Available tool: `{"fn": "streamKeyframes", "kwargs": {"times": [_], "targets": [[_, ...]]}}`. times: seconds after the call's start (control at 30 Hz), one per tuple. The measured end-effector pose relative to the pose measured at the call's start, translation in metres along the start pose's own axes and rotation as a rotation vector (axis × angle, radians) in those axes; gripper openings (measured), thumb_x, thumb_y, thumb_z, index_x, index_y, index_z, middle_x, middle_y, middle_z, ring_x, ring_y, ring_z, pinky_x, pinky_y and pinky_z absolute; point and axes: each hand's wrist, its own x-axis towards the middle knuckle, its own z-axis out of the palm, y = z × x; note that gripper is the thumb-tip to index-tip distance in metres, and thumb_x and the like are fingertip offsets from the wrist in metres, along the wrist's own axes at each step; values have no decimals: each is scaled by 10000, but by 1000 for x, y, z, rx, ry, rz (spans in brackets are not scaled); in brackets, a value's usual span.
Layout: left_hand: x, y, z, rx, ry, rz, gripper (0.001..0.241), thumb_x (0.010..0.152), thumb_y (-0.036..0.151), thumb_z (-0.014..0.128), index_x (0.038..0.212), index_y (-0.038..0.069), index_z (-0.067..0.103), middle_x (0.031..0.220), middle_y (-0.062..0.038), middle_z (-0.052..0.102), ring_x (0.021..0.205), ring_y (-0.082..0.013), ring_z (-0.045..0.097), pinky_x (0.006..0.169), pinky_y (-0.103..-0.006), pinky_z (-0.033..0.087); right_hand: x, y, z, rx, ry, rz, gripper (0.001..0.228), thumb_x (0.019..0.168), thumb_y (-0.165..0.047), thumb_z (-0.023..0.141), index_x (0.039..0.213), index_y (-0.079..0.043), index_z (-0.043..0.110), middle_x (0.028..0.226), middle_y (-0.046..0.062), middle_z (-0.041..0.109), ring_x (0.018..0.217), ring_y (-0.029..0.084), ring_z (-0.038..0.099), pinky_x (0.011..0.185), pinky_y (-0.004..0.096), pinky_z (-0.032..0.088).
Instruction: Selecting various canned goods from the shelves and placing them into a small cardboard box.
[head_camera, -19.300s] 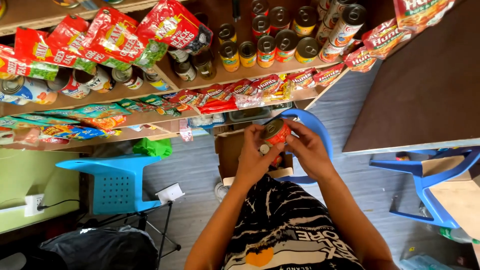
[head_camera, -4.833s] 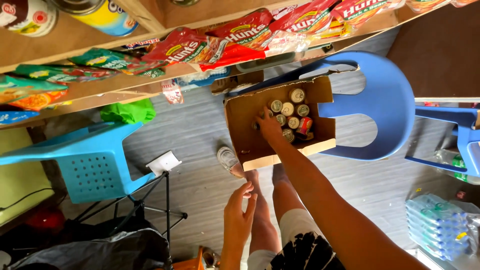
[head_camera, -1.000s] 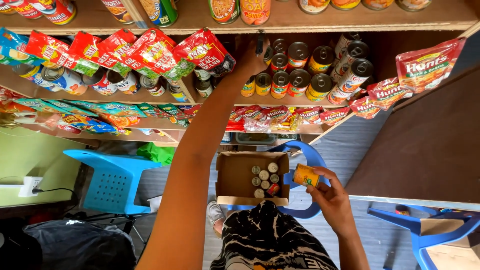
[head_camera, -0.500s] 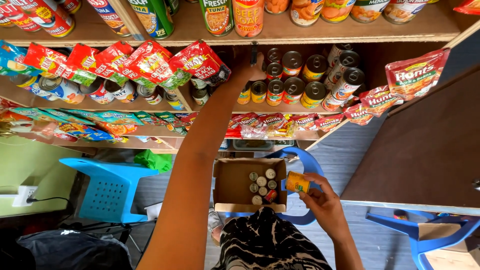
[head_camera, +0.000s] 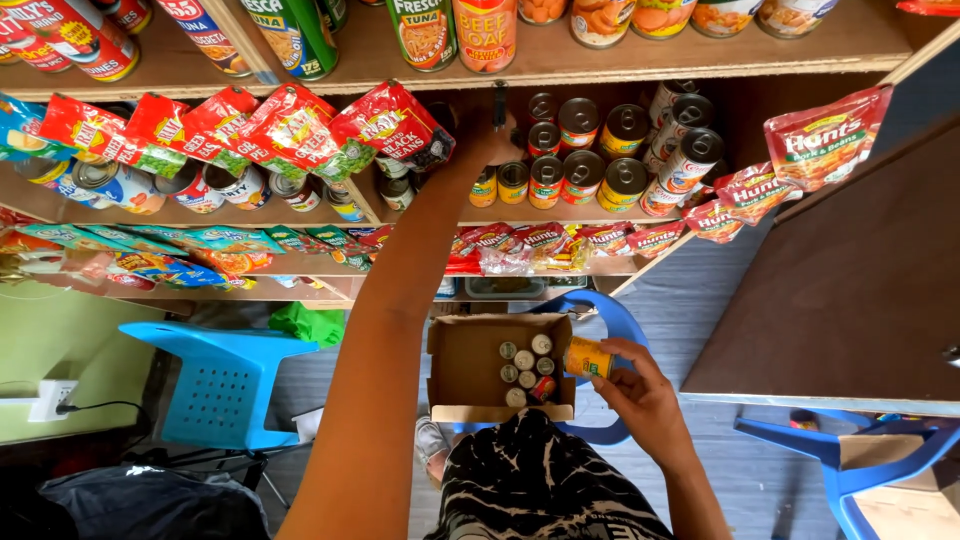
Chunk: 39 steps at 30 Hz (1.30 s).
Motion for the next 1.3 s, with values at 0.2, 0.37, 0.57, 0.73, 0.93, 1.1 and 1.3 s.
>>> {"fn": "streamKeyframes", "kwargs": {"times": [0.2, 0.37, 0.57, 0.73, 0.93, 1.1, 1.3], "targets": [[20, -16, 26, -116, 96, 41, 808, 726, 620, 815, 1311, 112, 588, 1337, -228, 571, 1245, -419, 542, 1052, -536, 420, 3, 14, 0, 81, 48, 76, 559, 893, 52, 711, 1412, -43, 523, 1091, 166, 705, 857, 91, 657, 691, 237, 536], [-52, -21, 44, -310, 414, 266, 763, 816, 443, 817, 1426, 101, 511, 1397, -223, 547, 1297, -425, 499, 1068, -523, 395, 12, -6, 7, 11, 109, -98, 610, 828, 69, 739, 1379, -7, 488, 1286, 89, 616, 888, 84, 664, 718, 240, 571], [-256, 77, -37, -537, 355, 619, 726, 781, 328, 831, 1412, 122, 539, 1330, -150, 634, 1279, -359, 566, 1109, -502, 398, 38, -26, 13, -133, 192, -116, 654, 776, 15, 811, 1351, -4, 498, 1279, 80, 645, 747, 71, 586, 581, 231, 491], [-316, 99, -24, -543, 236, 703, 771, 783, 319, 855, 1452, 114, 531, 1309, -142, 626, 1255, -356, 567, 1095, -505, 392, 57, -19, 22, -108, 125, -163, 663, 801, -16, 846, 1368, 1, 503, 1097, 97, 672, 826, 57, 630, 655, 213, 528], [-292, 79, -37, -572, 288, 583, 716, 790, 264, 831, 1422, 106, 532, 1332, -147, 615, 1234, -354, 597, 1068, -460, 470, 72, -44, 38, -61, 52, -271, 644, 811, -17, 794, 1361, -21, 459, 1303, 52, 612, 938, 73, 660, 661, 218, 527], [-226, 46, -56, -659, 546, 405, 623, 795, 208, 811, 1363, 111, 575, 1278, -154, 644, 1166, -362, 653, 993, -449, 556, 64, -38, 29, -157, 115, -283, 512, 906, 2, 742, 1368, -33, 524, 1333, 101, 643, 941, 107, 618, 668, 231, 504], [-145, 10, -26, -467, 544, 218, 672, 783, 343, 850, 1339, 107, 556, 1264, -167, 645, 1146, -376, 638, 909, -481, 539, 46, -10, 16, -70, 58, -204, 512, 901, 24, 702, 1369, -41, 505, 1192, 82, 701, 913, 90, 628, 695, 232, 519]]}}
